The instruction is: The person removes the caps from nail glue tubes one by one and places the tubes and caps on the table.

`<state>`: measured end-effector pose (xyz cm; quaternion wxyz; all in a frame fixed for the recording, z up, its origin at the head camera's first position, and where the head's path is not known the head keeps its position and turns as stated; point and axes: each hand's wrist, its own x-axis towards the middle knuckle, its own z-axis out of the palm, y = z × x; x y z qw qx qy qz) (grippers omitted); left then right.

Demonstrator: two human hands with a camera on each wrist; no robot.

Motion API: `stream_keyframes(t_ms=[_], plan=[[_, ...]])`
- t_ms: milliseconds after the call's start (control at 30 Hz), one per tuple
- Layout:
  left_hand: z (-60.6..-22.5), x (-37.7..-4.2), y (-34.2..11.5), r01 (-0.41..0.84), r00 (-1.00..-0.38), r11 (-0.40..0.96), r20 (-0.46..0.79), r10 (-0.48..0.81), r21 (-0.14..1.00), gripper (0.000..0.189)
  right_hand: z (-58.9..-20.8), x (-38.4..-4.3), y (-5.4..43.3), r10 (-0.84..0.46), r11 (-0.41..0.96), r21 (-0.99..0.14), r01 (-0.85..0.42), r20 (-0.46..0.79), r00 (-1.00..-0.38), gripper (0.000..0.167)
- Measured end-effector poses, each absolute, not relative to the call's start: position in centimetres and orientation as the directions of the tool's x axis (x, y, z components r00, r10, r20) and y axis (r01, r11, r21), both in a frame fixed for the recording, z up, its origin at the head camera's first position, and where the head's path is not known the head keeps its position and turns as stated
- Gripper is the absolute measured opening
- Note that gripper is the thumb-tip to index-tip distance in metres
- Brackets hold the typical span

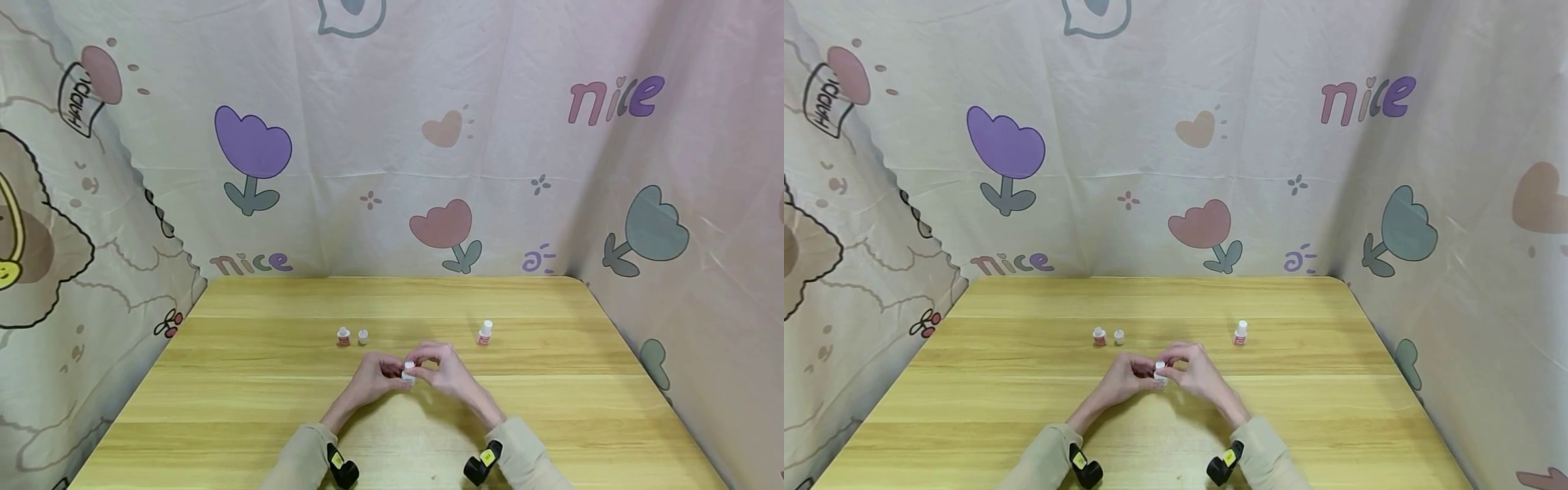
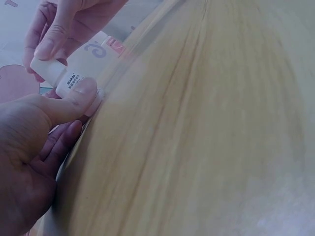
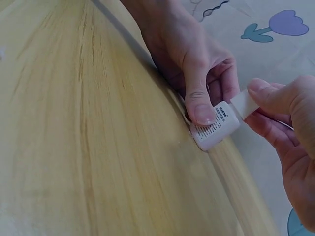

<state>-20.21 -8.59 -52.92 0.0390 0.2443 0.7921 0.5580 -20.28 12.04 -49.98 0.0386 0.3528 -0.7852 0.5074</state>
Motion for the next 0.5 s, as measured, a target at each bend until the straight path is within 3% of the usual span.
stream_keyframes(t_ms=[500], plan=[[-53.1,-20.3,-8.4,0.334,-0.882,0.254,0.207,0.423,0.908,0.02,-48.3,-19.0,11.5,-0.434,0.272,-0.829,-0.489,0.348,-0.831,0.012]])
